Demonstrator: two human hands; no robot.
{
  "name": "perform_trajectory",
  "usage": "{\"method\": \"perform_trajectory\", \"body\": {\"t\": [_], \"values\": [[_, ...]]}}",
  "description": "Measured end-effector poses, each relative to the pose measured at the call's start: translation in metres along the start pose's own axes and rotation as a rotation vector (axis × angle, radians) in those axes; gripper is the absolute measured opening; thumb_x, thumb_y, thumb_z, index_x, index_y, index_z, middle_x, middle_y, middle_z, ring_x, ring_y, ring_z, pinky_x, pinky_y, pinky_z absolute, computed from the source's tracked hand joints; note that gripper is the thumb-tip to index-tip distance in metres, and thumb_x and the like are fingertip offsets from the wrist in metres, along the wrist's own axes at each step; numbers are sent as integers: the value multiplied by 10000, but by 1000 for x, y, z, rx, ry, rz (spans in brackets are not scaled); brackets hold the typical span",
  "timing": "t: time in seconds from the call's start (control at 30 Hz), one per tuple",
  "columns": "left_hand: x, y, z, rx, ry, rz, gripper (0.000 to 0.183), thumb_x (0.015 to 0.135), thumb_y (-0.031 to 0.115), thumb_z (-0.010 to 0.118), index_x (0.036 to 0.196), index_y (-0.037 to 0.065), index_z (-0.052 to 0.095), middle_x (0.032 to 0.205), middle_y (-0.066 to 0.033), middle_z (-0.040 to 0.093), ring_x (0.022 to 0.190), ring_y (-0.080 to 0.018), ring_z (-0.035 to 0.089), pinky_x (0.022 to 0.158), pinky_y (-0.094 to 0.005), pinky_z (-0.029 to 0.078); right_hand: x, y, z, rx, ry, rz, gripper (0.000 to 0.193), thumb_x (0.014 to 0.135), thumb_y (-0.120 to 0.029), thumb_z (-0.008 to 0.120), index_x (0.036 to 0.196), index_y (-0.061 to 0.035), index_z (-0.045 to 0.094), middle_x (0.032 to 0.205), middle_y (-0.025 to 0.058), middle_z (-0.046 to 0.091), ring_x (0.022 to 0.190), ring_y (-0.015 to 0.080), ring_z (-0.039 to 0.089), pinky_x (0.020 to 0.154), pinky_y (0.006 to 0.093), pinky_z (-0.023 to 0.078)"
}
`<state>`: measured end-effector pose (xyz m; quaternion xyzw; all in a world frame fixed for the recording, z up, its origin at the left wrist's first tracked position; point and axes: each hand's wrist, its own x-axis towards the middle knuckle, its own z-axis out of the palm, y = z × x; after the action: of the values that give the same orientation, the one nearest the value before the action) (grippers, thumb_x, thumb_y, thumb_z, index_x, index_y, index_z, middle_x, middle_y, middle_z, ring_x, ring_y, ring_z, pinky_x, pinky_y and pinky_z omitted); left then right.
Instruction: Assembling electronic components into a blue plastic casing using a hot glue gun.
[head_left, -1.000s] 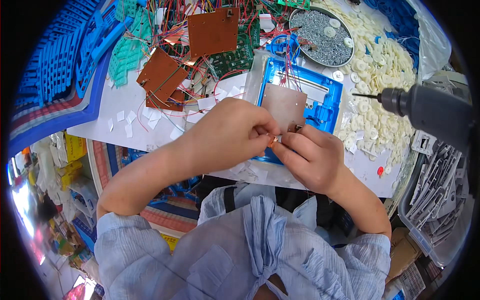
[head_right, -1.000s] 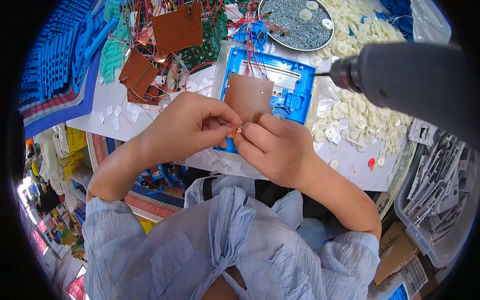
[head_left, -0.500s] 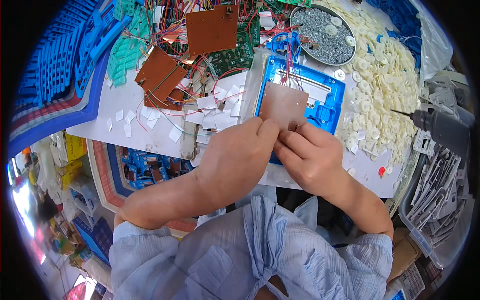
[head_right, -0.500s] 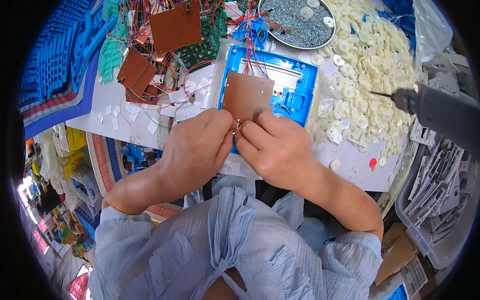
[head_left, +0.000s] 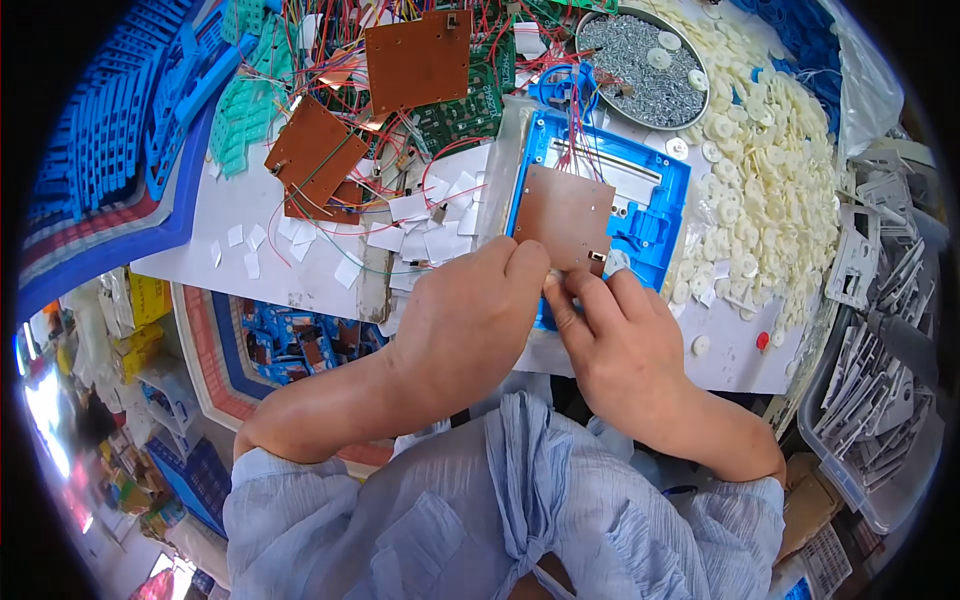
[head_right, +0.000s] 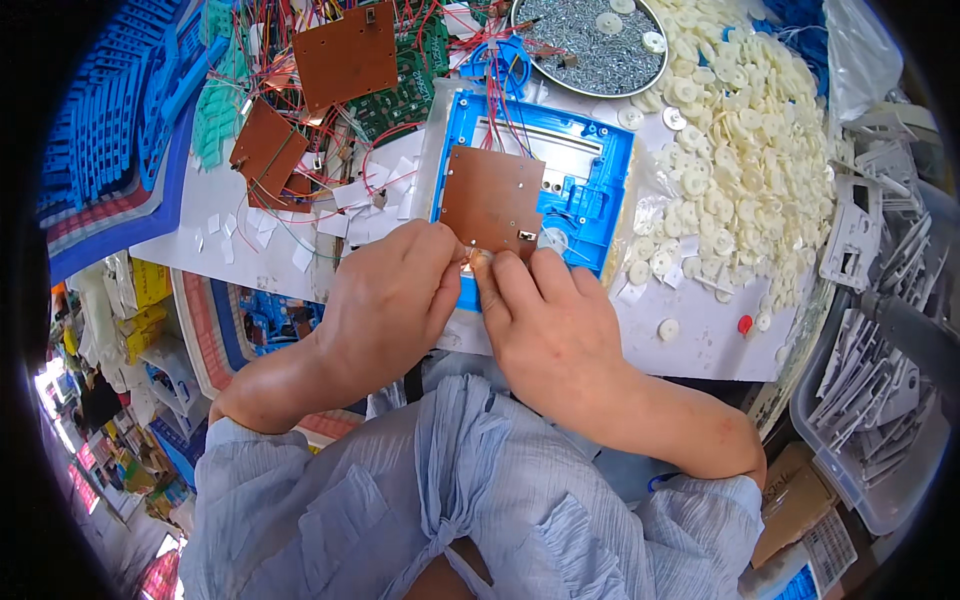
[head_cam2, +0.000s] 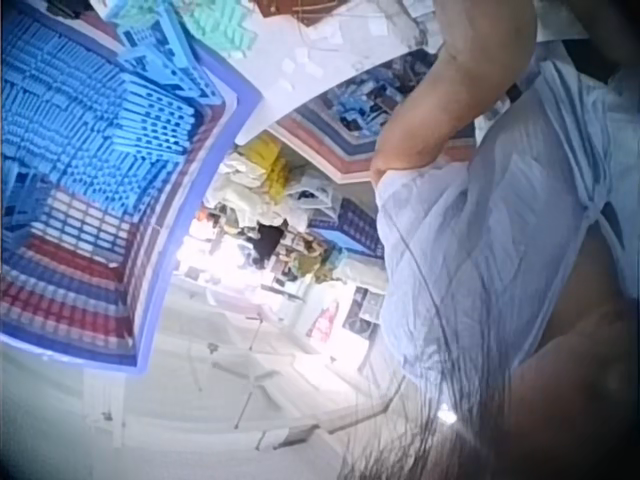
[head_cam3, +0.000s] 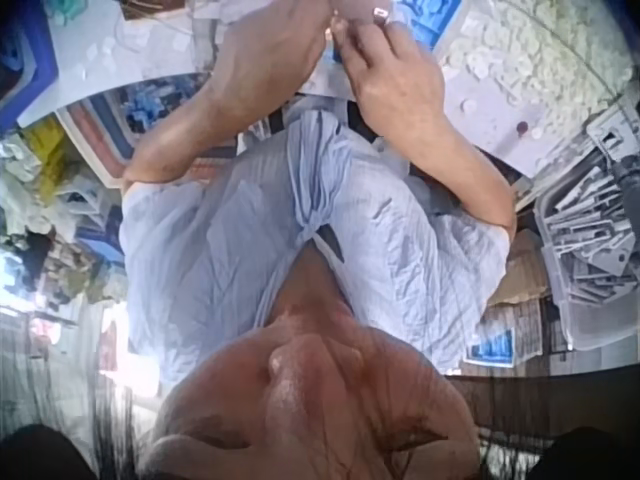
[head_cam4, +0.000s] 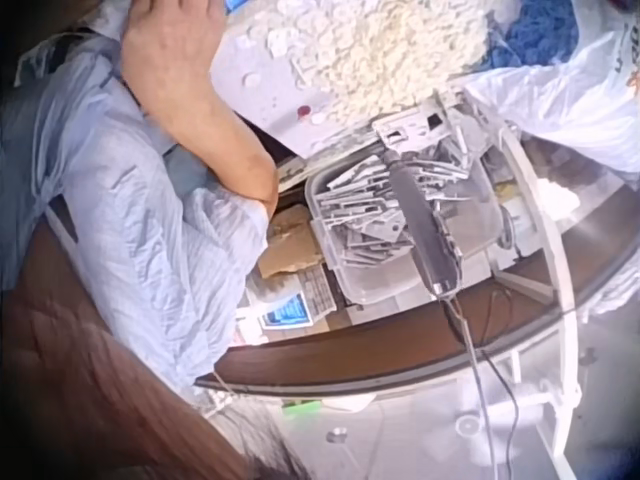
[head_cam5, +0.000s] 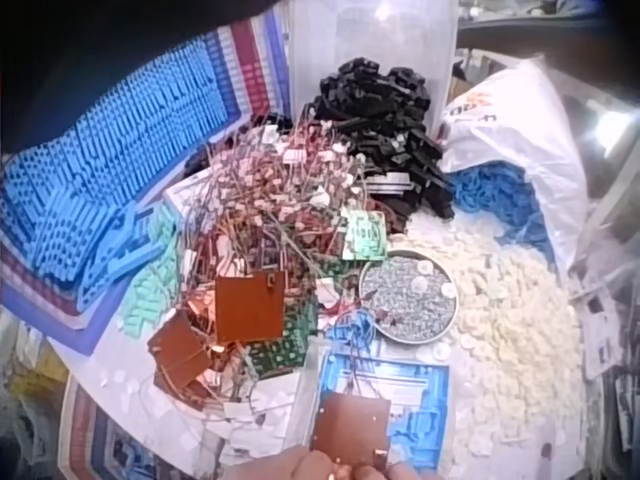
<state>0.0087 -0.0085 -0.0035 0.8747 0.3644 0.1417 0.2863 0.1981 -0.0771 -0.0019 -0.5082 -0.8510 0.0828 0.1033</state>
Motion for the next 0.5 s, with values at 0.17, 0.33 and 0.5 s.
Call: {"method": "perform_trajectory", "body": {"t": [0.17, 0.33, 0.5], "values": [[-4, -2, -1, -112, 6, -93, 132, 879, -1, 674, 983, 22, 596, 876, -178, 626, 770, -384, 635, 651, -447, 504, 0, -10, 0, -16, -123, 95, 522, 836, -120, 589, 1324, 66, 603, 1051, 77, 573, 923, 213, 535, 691, 336, 426], [-1, -8, -9, -326, 34, -149, 74, 902, 15, 704, 953, -6, 655, 825, -128, 658, 716, -228, 661, 627, -329, 514, -2, -15, -4, -62, -173, 41, 539, 835, -116, 577, 1336, 84, 585, 1076, 106, 571, 937, 221, 538, 709, 337, 427], [-11, -18, -27, -545, 125, -424, 79, 924, 5, 688, 1000, -13, 680, 824, -50, 659, 734, -90, 638, 635, -237, 500, -4, -7, -7, 8, -156, -12, 559, 829, -124, 581, 1348, 87, 578, 1069, 120, 571, 942, 230, 555, 718, 335, 462]]}}
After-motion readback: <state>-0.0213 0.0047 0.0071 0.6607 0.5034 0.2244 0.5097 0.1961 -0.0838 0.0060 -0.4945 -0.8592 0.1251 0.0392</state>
